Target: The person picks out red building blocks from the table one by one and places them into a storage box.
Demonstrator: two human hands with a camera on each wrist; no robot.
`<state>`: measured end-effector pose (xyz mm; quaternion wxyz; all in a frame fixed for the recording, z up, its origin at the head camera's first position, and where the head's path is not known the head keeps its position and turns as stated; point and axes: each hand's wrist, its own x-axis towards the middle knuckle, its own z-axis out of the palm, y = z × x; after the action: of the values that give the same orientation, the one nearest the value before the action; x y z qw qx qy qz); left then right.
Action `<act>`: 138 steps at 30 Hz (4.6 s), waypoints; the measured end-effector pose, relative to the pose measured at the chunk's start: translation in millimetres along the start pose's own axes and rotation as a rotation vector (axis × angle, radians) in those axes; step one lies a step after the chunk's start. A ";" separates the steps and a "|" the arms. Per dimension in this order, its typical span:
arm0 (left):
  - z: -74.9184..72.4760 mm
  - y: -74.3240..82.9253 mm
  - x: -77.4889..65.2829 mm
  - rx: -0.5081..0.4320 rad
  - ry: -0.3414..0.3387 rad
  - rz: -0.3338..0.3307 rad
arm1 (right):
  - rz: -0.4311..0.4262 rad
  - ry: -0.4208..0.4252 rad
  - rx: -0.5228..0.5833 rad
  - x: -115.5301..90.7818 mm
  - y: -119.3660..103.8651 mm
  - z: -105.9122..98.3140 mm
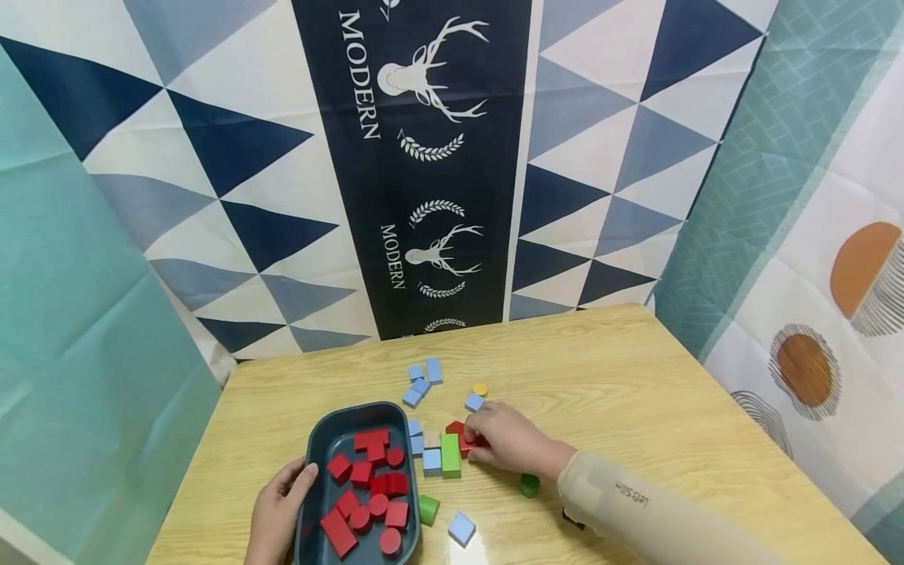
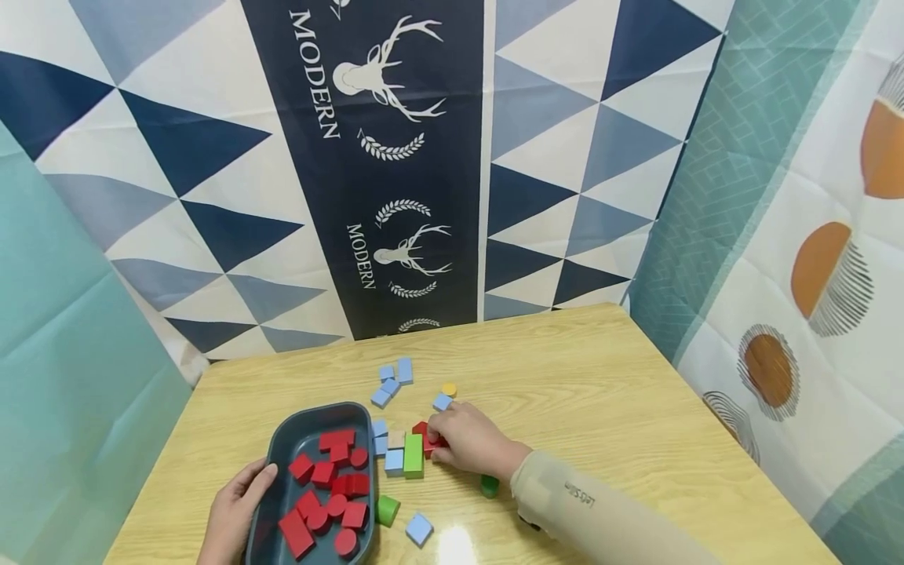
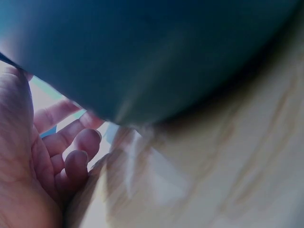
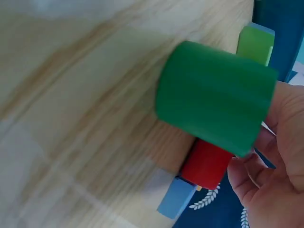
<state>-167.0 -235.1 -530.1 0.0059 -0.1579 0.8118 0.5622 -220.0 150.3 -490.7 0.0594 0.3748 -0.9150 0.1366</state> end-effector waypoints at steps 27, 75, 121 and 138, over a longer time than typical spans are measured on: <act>0.0 0.2 0.5 0.022 -0.002 0.014 | -0.278 -0.187 0.191 57.3 -130.1 23.3; -1.2 2.1 -3.3 0.031 -0.015 0.008 | -0.232 0.029 0.103 52.3 -138.2 41.7; 1.6 2.5 -2.8 0.036 0.014 0.009 | 0.030 -0.035 -0.048 29.4 -13.1 5.5; -26.5 23.8 5.5 0.260 -0.190 -0.014 | -0.056 -0.052 0.348 68.2 -95.1 -24.8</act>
<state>-173.9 -253.1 -499.8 0.1067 -0.1076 0.8724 0.4647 -201.7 47.1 -433.1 -0.0264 0.4081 -0.8680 0.2817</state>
